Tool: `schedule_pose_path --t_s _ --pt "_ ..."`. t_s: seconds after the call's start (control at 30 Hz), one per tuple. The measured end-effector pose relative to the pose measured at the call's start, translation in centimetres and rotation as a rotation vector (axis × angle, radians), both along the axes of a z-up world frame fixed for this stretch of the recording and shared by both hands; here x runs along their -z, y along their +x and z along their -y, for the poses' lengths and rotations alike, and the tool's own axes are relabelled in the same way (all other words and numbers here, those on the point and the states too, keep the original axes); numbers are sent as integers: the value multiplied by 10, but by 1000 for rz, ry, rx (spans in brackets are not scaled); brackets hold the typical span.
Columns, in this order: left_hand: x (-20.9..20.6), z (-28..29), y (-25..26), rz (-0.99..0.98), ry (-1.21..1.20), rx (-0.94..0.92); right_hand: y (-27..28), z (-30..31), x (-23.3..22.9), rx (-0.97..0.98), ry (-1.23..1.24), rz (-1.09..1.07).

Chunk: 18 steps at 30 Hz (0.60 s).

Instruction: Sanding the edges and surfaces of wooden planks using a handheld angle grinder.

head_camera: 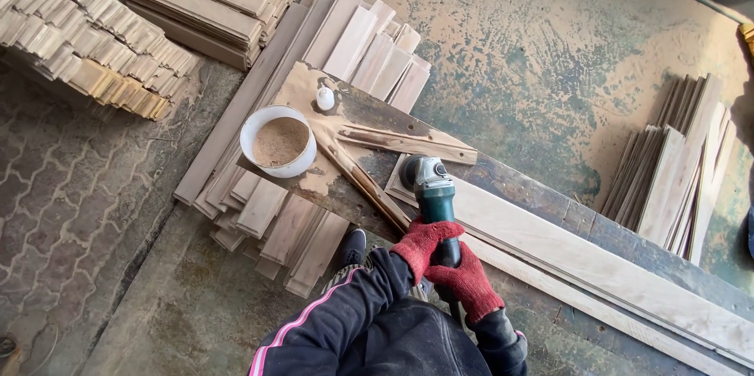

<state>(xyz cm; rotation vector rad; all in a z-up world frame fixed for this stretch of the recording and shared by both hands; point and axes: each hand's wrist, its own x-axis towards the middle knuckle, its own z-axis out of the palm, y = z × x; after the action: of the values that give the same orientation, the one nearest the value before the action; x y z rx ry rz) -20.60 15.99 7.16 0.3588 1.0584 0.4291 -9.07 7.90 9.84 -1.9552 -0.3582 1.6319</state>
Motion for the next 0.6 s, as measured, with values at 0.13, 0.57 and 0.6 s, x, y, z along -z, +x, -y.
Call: schedule_pose_path --t_s 0.13,0.57,0.6 --pt "3 7 4 43 -1 -46 6 3 3 -7 -11 0" --pt "8 27 7 -48 -59 -125 17 9 0 -118 -30 -65" --pt "10 27 8 -74 -55 -106 18 10 2 -106 -10 -59"
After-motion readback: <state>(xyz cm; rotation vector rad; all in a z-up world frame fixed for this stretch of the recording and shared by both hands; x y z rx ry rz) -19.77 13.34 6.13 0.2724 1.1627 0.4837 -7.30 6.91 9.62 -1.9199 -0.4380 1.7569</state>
